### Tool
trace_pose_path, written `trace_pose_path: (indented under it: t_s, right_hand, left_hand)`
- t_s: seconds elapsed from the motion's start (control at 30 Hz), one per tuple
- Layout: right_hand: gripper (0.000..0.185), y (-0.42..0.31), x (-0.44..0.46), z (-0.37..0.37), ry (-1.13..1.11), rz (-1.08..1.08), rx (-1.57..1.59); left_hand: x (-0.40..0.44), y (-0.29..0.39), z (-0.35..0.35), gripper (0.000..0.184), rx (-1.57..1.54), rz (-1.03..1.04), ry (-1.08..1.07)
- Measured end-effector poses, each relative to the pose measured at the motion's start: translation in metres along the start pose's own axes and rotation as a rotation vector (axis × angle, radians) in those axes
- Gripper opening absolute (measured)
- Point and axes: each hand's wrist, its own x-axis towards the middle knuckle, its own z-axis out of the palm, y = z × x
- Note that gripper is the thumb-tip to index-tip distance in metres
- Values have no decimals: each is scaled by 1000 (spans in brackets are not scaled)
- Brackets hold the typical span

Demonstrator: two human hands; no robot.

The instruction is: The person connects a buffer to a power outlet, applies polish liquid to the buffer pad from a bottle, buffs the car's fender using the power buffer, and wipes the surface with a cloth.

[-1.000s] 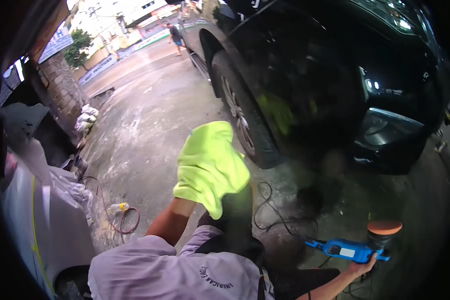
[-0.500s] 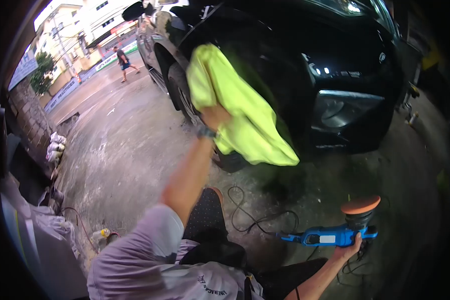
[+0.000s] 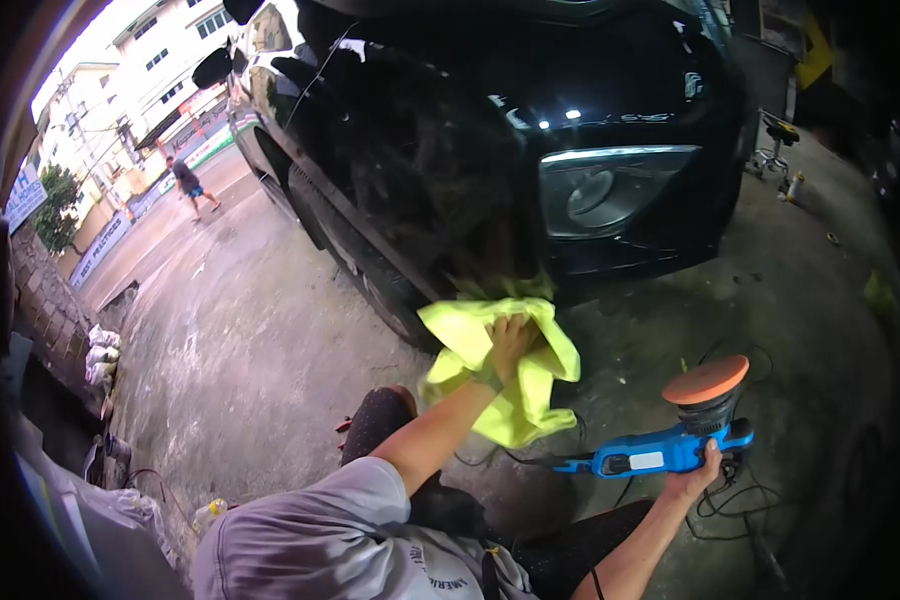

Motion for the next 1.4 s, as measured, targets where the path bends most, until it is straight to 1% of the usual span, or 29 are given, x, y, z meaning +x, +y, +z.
trace_pose_path:
  t_s: [0.03, 0.1, 0.17, 0.23, 0.27, 0.3, 0.33, 0.37, 0.43, 0.53, 0.6, 0.67, 0.7, 0.73, 0.77, 0.83, 0.9, 0.97, 1.03, 1.1, 1.13, 1.17, 1.2, 1.23, 1.27, 1.3, 1.33, 1.37, 1.4]
  right_hand:
    - [46, -2, -4, 5, 5, -18, 2]
    - [49, 1, -4, 10, 22, -43, 27]
    - [50, 1, -5, 5, 28, -8, 32]
    - [49, 4, -2, -3, 37, -20, 11]
    - [48, 0, -5, 5, 5, -33, 9]
    - [48, 1, -4, 3, 10, -33, 15]
    - [48, 2, -2, -2, -11, -31, 13]
    - [48, 2, -1, -6, -31, -30, 11]
    - [49, 5, -1, -9, -13, -22, 15]
    - [49, 8, 2, -14, -49, 3, 42]
    - [46, 9, 5, -13, -74, 3, 71]
    - [47, 12, 8, -10, -99, -10, 64]
    - [48, 15, 8, -9, -98, -32, 49]
    - [48, 16, 7, -8, -108, -30, 60]
    - [47, 16, 5, -4, -51, -16, 67]
    - [46, 13, 6, 0, -5, 2, 70]
    - [44, 14, 7, -4, -30, 30, 112]
    - [44, 19, 20, -41, 32, 97, 123]
    - [52, 15, 22, -37, -115, 170, 86]
    - [59, 22, 34, -47, 16, 197, 74]
    - [56, 15, 23, -17, 216, 225, 70]
    - [55, 26, 47, -38, -21, 161, 99]
    - [59, 36, 70, -58, 144, 347, 114]
    - [65, 22, 63, -50, 323, 522, 117]
    - [65, 6, 28, -5, 311, 510, 110]
    - [62, -7, -7, 45, 93, 259, 86]
    - [60, -15, -25, 76, -120, 5, 60]
    - [60, -6, -11, 59, -110, -20, 51]
    - [54, 10, 12, 13, 20, 60, 67]
  left_hand:
    - [-3, 1, 29, 53, -872, 101, -41]
    - [11, 0, -133, 67, -322, 133, 0]
    - [29, -20, -231, 82, -1091, 71, -274]
    - [63, -71, -193, 97, -131, 127, 309]
    - [81, -87, -235, 110, -75, 110, 342]
    - [104, -113, -266, 120, -114, 254, 579]
    - [124, -131, -303, 125, -203, 274, 663]
    - [135, -134, -351, 115, -352, 173, 686]
    - [181, -162, -399, 94, 112, 72, 963]
    - [191, -115, -383, 81, 161, 96, 990]
    - [158, -59, -344, 74, 124, 131, 784]
    - [107, -36, -280, 66, 402, 294, 654]
    - [86, -42, -246, 63, 596, 423, 716]
    - [64, -53, -226, 66, 363, 550, 641]
    - [55, -68, -234, 71, 208, 459, 259]
    - [55, -85, -305, 73, 210, 169, 106]
    - [101, -148, -347, 76, -29, 52, 623]
    - [198, -245, -366, 75, 403, 23, 993]
    - [238, -230, -381, 53, 280, -40, 987]
    - [216, -181, -350, 28, 389, 27, 1153]
    - [179, -132, -360, 35, -362, -82, 681]
    - [149, -104, -325, 46, -17, 138, 825]
    - [114, -73, -289, 57, 33, 153, 733]
    - [75, -54, -278, 65, -62, 275, 440]
    - [54, -61, -262, 65, -214, 389, 172]
    - [41, -78, -248, 66, -364, 506, -101]
    - [42, -97, -248, 66, -373, 514, -88]
    - [53, -117, -251, 75, -318, 437, 199]
    - [66, -129, -257, 85, -288, 357, 475]
